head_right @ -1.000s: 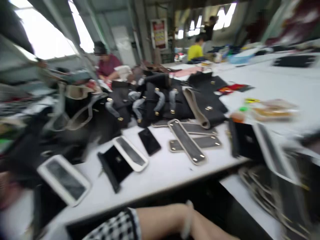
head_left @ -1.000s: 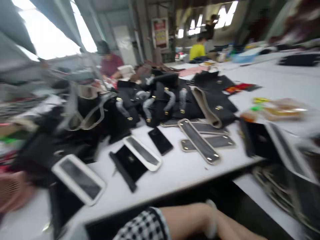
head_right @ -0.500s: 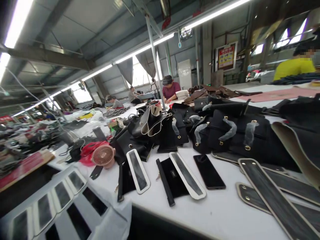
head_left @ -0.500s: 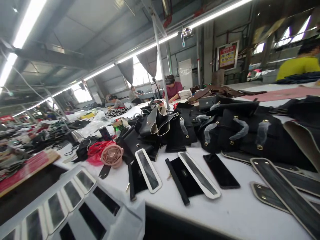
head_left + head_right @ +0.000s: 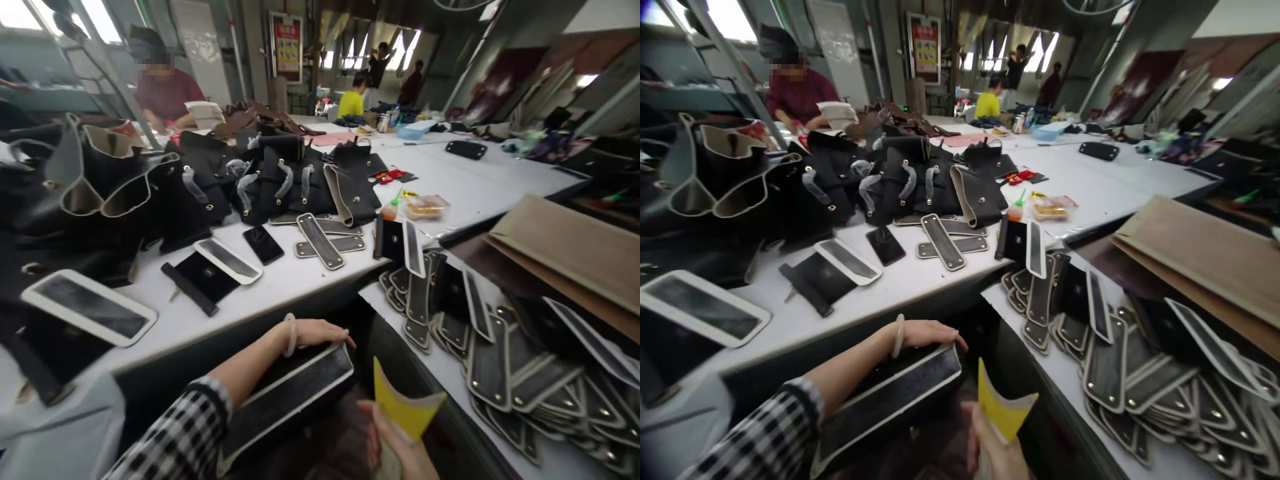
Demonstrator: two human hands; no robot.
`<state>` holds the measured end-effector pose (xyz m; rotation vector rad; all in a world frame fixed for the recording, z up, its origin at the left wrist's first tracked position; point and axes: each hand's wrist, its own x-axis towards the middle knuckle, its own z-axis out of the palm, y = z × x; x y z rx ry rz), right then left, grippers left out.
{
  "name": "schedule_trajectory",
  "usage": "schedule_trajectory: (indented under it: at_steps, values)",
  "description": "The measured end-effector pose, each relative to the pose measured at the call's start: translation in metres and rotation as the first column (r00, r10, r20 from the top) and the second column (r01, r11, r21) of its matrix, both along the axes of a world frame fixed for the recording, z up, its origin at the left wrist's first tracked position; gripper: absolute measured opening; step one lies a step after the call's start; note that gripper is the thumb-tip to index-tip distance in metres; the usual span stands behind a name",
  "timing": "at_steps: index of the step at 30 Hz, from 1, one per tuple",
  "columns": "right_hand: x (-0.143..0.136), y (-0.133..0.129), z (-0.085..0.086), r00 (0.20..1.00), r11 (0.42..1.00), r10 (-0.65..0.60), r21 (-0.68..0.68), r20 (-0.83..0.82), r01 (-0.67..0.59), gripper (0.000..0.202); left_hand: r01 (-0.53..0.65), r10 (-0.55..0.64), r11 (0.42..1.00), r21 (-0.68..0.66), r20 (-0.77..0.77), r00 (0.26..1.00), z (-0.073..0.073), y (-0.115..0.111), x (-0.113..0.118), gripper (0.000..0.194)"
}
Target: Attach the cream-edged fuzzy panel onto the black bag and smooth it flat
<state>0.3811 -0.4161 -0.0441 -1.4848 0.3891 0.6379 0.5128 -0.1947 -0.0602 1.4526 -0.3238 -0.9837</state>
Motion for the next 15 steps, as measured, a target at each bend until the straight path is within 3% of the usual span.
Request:
schedule_trajectory:
  at_steps: [3,5,8,11,15]
  values:
    - [0.027,0.019,-0.006,0.961,0.955,-0.277,0.111,0.013,0.274,0.048,-0.029,0.029,1.0,-0.01,-0.061,0.998,0.002,0.011,-0.005,0.067]
    - [0.04,0.035,-0.008,0.938,0.921,-0.345,0.189,-0.011,0.341,0.05,-0.056,0.053,0.998,-0.022,-0.096,0.994,0.002,0.012,-0.008,0.064]
    - [0.045,0.048,-0.019,0.945,0.929,-0.323,0.207,0.054,0.306,0.053,-0.084,0.076,0.994,-0.064,-0.116,0.99,0.0,0.01,-0.012,0.057]
    - [0.04,0.048,-0.041,0.943,0.963,-0.269,0.046,0.196,0.265,0.057,-0.1,0.088,0.989,-0.105,-0.111,0.99,0.0,0.011,-0.017,0.058]
    - [0.033,0.044,-0.066,0.931,0.958,-0.185,-0.153,0.315,0.242,0.062,-0.102,0.095,0.989,-0.108,-0.066,0.993,0.004,0.014,-0.02,0.057]
